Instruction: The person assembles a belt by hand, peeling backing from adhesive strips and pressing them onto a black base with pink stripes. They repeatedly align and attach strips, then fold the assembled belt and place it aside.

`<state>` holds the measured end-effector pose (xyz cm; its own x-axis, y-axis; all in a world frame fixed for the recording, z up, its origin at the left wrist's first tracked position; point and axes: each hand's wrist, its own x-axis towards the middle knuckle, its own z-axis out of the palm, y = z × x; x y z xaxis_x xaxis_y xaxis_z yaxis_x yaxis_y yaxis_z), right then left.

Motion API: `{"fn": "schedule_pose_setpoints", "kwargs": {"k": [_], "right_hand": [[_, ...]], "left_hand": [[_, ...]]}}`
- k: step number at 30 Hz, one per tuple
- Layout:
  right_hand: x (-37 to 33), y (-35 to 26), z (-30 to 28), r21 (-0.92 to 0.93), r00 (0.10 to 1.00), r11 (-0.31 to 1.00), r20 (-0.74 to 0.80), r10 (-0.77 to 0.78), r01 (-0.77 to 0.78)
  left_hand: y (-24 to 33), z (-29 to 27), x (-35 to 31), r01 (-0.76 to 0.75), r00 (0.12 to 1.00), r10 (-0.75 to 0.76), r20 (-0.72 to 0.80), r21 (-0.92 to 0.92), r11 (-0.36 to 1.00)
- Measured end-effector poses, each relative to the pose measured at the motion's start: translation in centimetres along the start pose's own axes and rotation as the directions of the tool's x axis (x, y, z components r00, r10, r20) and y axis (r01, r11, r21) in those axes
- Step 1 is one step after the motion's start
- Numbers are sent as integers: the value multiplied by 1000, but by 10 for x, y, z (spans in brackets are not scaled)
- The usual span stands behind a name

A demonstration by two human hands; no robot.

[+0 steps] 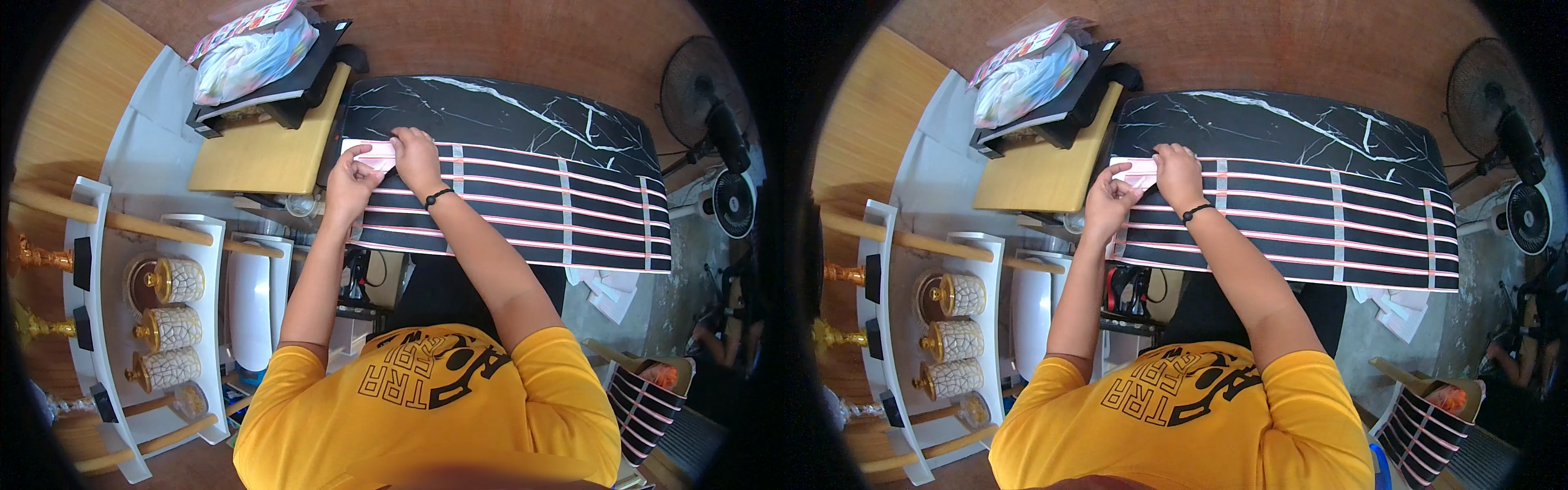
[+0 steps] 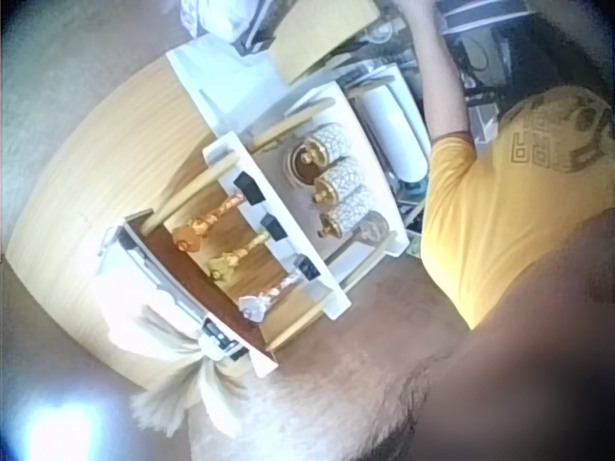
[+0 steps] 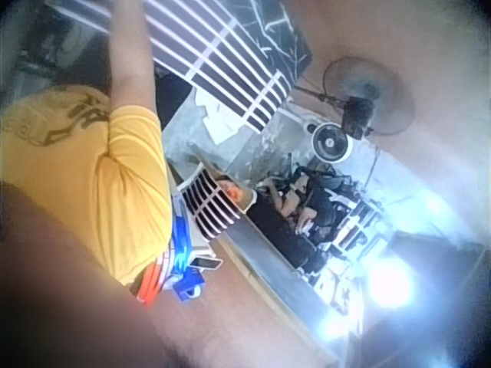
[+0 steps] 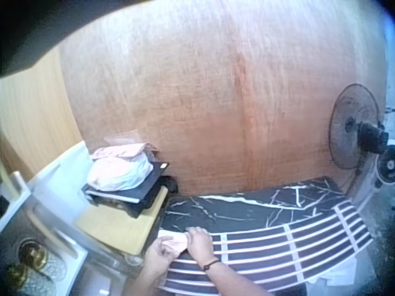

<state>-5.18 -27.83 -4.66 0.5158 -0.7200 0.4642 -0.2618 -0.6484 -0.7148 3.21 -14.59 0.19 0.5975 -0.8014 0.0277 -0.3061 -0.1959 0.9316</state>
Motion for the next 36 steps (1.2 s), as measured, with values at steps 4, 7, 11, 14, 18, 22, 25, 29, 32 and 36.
{"fn": "schedule_pose_setpoints", "kwargs": {"k": [4, 7, 11, 14, 18, 22, 25, 29, 32, 36], "right_hand": [[-5, -4, -9, 390, 977, 910, -204, -62, 139], [-13, -5, -18, 256, 965, 932, -15, -262, 257], [-21, -5, -15, 68, 973, 991, 192, -130, 119], [-17, -5, -6, 84, 989, 995, 131, -70, 59], [-18, -2, -1, 22, 982, 999, 182, -49, 45], [-12, 3, 2, 13, 987, 1000, 157, -25, 23], [-11, 5, 0, 244, 989, 968, 118, -87, 56], [-16, 5, -14, 383, 948, 901, 153, -278, 202], [-20, 0, -17, 161, 900, 943, 286, -328, 293], [-20, -1, -7, 41, 947, 972, 222, -233, 229]], "left_hand": [[-8, -6, 10, 3, 995, -5, -102, -18, 1000], [-19, -9, 20, -5, 996, -2, -94, -75, 997], [-31, -5, 21, -39, 994, 16, -111, -206, 978], [-32, -2, 4, -197, 952, 212, -220, 88, 976], [-23, -3, -33, -174, 922, 218, -321, 161, 972], [-14, -16, -66, -197, 903, 219, -369, 97, 976], [-17, -29, -71, -162, 908, 216, -358, 174, 971], [-25, -34, -56, -115, 905, 116, -410, 27, 993], [-21, -29, -56, -113, 914, 83, -397, -52, 992], [-3, -21, -88, -154, 908, 125, -399, -40, 987]]}}
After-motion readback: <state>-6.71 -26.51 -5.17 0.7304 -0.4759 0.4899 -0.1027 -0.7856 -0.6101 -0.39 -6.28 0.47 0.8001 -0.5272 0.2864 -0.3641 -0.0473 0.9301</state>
